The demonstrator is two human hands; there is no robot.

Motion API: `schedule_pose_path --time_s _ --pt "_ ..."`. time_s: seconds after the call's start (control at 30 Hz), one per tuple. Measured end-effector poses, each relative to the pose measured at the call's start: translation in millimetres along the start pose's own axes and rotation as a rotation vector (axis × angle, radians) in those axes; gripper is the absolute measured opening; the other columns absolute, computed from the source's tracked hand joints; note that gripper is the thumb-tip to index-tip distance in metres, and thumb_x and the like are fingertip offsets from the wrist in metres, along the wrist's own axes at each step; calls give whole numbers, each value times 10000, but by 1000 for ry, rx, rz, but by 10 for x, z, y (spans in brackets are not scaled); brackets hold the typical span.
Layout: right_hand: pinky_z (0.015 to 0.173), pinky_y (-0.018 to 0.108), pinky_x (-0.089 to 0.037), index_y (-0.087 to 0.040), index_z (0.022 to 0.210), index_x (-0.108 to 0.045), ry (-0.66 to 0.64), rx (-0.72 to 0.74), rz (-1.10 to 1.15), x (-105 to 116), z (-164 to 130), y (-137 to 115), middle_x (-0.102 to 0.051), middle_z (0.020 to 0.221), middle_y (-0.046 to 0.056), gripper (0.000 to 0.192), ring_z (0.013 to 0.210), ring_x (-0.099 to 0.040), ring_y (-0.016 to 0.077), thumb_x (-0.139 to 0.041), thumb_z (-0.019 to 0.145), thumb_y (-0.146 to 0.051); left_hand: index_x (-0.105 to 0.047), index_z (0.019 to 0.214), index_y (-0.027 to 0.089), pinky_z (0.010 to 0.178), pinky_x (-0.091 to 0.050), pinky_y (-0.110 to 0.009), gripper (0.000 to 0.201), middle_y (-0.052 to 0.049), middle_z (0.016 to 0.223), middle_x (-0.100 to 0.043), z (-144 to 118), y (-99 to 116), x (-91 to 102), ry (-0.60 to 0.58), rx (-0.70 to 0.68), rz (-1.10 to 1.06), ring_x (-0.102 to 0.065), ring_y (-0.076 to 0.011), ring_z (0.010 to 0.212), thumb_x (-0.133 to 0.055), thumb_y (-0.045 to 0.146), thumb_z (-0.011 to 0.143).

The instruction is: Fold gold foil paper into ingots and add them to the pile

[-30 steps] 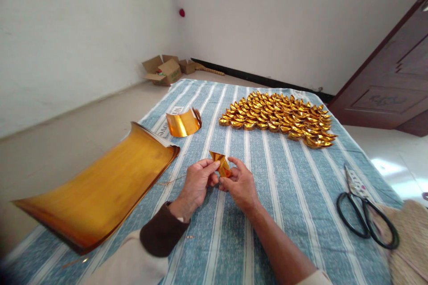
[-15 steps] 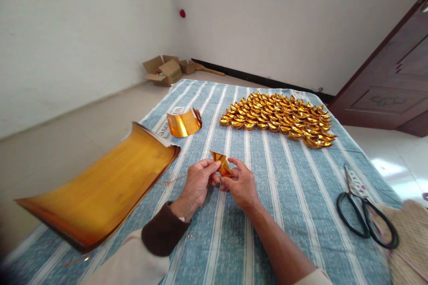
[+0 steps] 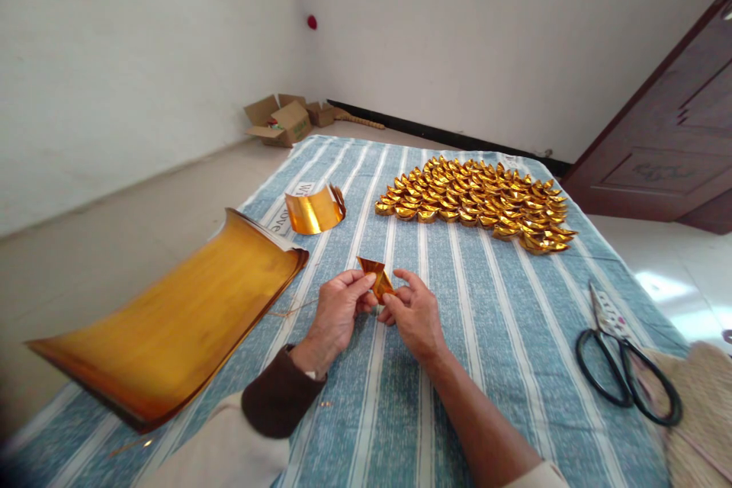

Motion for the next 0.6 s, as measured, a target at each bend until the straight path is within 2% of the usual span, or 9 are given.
schedule_pose_path --time_s 0.3,0.6 --pt "523 262 -517 -165 1126 -501 -33 31 52 -4 -5 30 -667 592 -36 513 509 -642 147 -718 719 -391 -589 680 128 418 -438 -151 155 15 497 -598 14 11 19 -18 88 -70 -552 -72 413 -721 209 680" --pt "563 278 -529 -191 1109 -517 -51 34 69 -4 -8 31 -687 642 -33 490 551 -659 151 -725 709 -382 -590 675 123 416 -456 -154 106 8 502 -603 20 13 20 -32 116 -92 -551 -70 405 -681 157 719"
Point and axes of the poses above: each hand's wrist, its own z-axis towards the middle knuckle, its own x-axis out of the back of the hand, y = z × x, the point moved 2 cm from there along z, towards the middle knuckle
